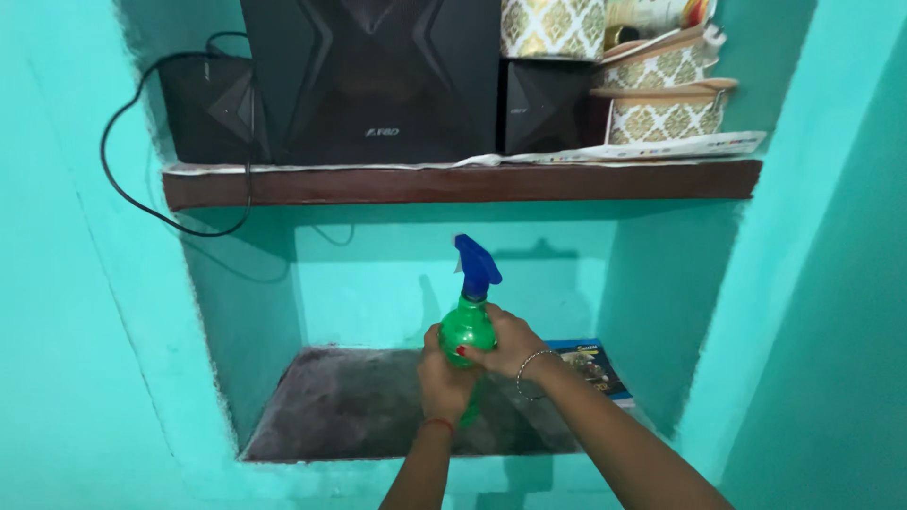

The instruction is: The person sprays a green cleaning liquid from a spray bottle onto a wooden table surface. Then, using a colorful cloth, the person wipes the table thoroughly in circular and back-and-forth motions to clean it.

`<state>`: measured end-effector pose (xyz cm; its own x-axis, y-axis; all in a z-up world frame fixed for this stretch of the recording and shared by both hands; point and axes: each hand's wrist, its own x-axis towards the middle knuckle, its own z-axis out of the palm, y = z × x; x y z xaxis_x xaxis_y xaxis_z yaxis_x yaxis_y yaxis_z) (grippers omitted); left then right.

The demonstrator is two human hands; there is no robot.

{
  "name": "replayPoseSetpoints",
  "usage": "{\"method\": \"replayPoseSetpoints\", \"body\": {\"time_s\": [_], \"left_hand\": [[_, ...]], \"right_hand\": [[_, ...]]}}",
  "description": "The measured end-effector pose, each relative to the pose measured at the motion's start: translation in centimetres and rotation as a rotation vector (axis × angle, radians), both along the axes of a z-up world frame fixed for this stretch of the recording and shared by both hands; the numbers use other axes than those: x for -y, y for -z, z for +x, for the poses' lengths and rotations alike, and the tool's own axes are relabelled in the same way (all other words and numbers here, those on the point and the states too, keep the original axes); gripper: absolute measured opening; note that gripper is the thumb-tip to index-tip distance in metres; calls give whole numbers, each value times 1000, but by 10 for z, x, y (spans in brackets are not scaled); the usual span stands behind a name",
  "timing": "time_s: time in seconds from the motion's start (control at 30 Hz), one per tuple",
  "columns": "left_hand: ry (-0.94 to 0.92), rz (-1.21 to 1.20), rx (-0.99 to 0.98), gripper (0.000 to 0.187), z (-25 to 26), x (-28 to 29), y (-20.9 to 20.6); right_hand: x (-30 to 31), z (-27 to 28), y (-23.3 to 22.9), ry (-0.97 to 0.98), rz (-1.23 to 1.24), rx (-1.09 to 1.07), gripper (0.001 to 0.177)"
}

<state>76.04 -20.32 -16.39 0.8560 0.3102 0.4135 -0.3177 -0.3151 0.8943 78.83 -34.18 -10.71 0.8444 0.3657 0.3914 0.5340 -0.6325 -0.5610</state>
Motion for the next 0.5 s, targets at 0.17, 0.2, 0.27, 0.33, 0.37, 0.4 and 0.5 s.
{"method": "replayPoseSetpoints", "body": {"time_s": [0.17,0.2,0.27,0.33,0.37,0.4,0.5], "left_hand": [[73,-221,-83,87,27,1,21],[98,-297,-103,87,30,2,23],[1,-111,-128,89,28,0,29],[-50,-6,-138,92,26,0,32],[-52,6,-132,94,27,0,33],[-53,19,-126,95,29,0,34],[-30,-46,-50,93,35,1,44]], "right_hand": [[-6,16,15,60,-53,-3,72],[-7,18,18,65,-53,1,73],[-6,22,21,57,-50,-9,71],[-6,23,23,57,-45,-30,71],[-5,23,25,63,-40,-42,73],[-5,23,25,68,-35,-54,75],[-4,28,30,60,-55,-74,73]]}}
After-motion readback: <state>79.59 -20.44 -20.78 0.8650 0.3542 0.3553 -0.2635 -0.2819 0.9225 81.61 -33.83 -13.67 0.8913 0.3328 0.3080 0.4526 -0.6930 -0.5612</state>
